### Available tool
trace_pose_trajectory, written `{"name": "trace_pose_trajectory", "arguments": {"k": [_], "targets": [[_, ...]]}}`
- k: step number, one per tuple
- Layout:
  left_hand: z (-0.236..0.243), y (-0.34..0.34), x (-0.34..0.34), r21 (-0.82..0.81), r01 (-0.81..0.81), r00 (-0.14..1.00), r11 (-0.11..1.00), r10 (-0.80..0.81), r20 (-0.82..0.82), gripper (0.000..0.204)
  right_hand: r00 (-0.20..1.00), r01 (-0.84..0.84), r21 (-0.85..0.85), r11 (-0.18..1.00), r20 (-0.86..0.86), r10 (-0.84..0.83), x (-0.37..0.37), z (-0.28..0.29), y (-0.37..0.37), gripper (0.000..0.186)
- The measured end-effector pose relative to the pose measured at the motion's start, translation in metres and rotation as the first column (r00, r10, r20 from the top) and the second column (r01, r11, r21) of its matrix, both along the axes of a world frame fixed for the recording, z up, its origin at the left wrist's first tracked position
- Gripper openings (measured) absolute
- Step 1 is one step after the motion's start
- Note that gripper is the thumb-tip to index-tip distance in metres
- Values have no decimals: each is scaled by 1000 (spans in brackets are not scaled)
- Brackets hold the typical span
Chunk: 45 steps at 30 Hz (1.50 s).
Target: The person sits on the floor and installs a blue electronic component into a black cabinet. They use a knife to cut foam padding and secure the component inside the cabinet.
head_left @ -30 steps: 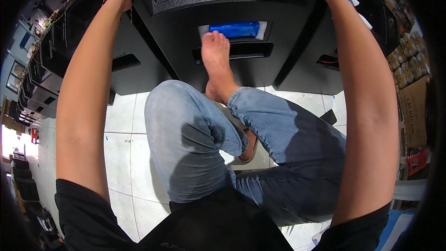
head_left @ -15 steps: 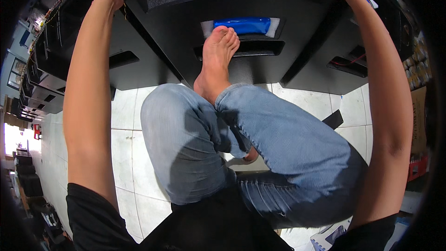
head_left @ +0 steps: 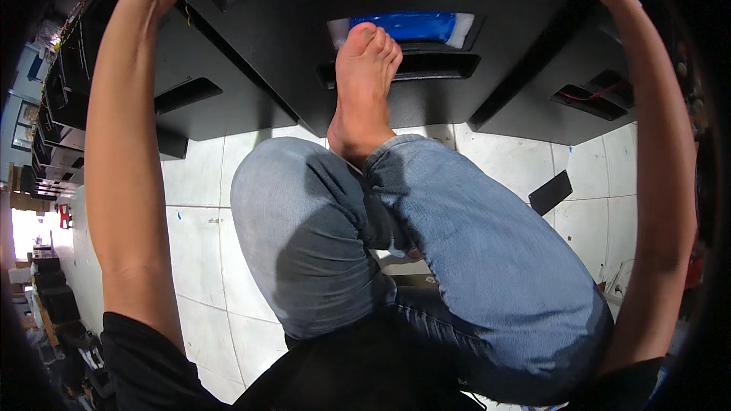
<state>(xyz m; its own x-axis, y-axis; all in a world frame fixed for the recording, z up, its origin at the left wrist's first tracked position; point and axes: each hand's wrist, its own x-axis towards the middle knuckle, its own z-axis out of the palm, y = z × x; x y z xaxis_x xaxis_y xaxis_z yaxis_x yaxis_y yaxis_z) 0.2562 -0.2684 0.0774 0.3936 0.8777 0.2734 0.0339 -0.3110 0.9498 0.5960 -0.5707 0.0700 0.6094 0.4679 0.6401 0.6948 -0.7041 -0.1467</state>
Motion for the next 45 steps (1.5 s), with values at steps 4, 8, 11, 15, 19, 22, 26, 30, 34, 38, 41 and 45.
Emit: {"name": "trace_pose_trajectory", "arguments": {"k": [4, 8, 11, 15, 19, 22, 26, 30, 34, 38, 41, 45], "targets": [[-10, 1, 11, 74, 58, 998, 996, -59, 8, 13, 998, 59, 6, 998, 8, -59, 21, 5, 2, 46], [-51, -46, 1, 903, -380, 783, -200, 451, 429, 25, 995, 96, 18, 995, 4, -96, 31, -7, 3, 49], [-97, -139, -14, 955, 148, 984, 257, 59, -168, 40, 996, 65, 43, 997, 50, -68, 54, -14, 16, 54], [-173, -185, 16, 750, 570, 802, 336, -30, -597, 64, 999, 13, 76, 997, 46, -16, 48, -14, 11, 52], [-200, -170, 55, 813, 544, 772, 208, 255, -583, 76, 999, -33, 147, 989, 39, 27, 42, -18, 4, 49], [-212, -165, 63, 827, 500, 746, 256, 358, -561, 80, 997, -72, 210, 975, 35, 67, 34, -26, 16, 46], [-218, -172, 82, 851, 404, 774, 337, 371, -514, 79, 993, -100, 253, 962, 89, 79, 30, -28, 8, 41], [-219, -182, 92, 847, 380, 760, 371, 397, -515, 76, 991, -99, 217, 971, 115, 75, 28, -27, -1, 37], [-214, -177, 90, 824, 404, 771, 397, 338, -540, 73, 965, -260, 283, 923, 70, 251, 23, -38, -19, 54], [-212, -171, 83, 819, 393, 772, 418, 334, -541, 73, 890, -128, 893, 431, -89, 448, -75, -129, -48, 49], [-213, -173, 94, 841, 388, 796, 378, 323, -512, 74, 495, 437, 672, 598, -734, 464, -129, -269, -14, 87], [-203, -168, 86, 775, 466, 736, 427, 300, -607, 73, 180, 653, 651, 386, -629, 756, -167, -260, 86, 80]]}}
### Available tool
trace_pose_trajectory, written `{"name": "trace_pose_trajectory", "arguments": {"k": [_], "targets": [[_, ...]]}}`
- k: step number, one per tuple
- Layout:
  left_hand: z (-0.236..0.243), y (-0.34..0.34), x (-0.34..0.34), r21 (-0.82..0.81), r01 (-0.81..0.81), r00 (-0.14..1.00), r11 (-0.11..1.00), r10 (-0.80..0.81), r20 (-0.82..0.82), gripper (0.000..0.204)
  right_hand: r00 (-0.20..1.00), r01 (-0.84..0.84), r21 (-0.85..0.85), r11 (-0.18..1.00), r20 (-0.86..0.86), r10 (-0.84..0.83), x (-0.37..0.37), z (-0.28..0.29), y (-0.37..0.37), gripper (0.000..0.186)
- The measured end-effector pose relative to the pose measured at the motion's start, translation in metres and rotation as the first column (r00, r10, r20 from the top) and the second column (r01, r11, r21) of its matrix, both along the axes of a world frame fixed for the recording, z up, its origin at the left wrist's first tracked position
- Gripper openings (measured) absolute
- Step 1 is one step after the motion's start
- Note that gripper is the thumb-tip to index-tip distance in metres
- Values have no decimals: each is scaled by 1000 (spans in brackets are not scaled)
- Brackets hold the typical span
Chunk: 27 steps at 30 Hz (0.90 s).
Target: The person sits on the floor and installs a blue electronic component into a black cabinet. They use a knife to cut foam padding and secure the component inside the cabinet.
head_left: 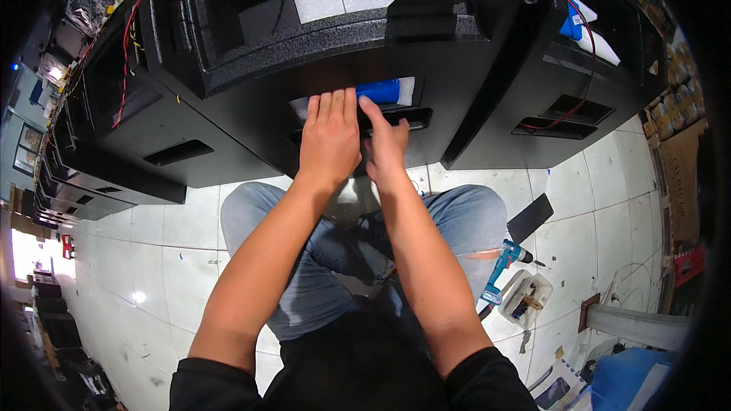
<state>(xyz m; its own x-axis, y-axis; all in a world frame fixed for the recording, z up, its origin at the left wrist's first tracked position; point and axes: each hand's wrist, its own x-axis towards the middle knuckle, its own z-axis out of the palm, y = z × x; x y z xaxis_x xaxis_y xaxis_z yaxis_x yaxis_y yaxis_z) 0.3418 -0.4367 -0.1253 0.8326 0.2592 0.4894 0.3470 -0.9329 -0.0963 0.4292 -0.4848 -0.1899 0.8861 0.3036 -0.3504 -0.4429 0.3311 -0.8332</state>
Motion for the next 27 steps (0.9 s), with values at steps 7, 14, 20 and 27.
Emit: {"name": "trace_pose_trajectory", "arguments": {"k": [7, 14, 20, 27], "targets": [[-1, 2, 1, 20, 31, 999, 999, -32, 34, 64, 997, 51, 356, 933, 31, -66, 19, 14, 17, 58], [4, -6, 2, 34, -4, 1000, 999, 4, 2, 55, 975, 217, 275, 937, -24, -219, 12, 25, 21, 64], [18, -4, -6, 28, -33, 994, 999, 36, -107, 64, 994, 113, 190, 975, -13, -113, 3, 24, 16, 75], [34, -13, -2, -65, -110, 965, 992, 91, -248, 94, 964, -185, -8, 983, 191, 183, -19, -12, -47, 59]]}}
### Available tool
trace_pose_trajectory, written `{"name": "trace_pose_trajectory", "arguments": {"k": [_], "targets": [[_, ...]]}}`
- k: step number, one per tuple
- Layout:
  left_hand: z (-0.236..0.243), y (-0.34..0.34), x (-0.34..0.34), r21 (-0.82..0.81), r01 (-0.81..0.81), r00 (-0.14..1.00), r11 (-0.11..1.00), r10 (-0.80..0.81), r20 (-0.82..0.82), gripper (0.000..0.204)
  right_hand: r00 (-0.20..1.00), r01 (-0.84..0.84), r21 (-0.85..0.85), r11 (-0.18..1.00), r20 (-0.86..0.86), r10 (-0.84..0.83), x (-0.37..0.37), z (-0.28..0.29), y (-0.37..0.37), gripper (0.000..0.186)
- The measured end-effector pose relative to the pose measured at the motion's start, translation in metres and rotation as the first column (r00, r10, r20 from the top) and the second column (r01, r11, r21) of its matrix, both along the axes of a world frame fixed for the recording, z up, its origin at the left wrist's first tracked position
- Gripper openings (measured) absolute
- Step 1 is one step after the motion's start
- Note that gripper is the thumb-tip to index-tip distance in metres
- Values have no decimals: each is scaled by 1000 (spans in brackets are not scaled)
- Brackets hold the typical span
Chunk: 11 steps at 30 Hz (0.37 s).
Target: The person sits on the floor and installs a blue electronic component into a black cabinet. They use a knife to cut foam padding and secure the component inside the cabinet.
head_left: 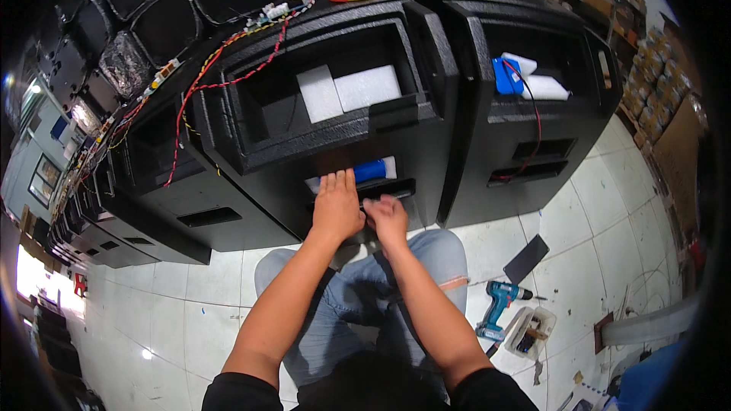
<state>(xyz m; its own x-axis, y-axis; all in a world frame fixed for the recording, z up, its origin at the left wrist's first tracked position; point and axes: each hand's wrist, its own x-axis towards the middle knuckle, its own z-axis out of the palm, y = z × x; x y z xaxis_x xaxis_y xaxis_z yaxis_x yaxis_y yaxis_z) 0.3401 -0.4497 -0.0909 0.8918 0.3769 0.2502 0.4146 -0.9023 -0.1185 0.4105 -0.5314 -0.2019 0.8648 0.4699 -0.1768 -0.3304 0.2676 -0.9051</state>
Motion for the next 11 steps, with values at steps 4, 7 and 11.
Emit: {"name": "trace_pose_trajectory", "arguments": {"k": [4, 7, 11], "targets": [[3, -2, -2, -84, 78, 997, 993, -76, 23, 89, 976, -218, -75, 973, 6, 219, -34, -55, -87, 42], [-1, 5, 5, -120, 121, 993, 985, -120, 11, 86, 957, -259, -284, 923, 54, 285, -53, -72, -128, 34], [-1, 6, -5, -72, 107, 994, 992, -108, -7, 87, 864, -277, -421, 864, 284, 415, -79, -42, -140, 37]]}}
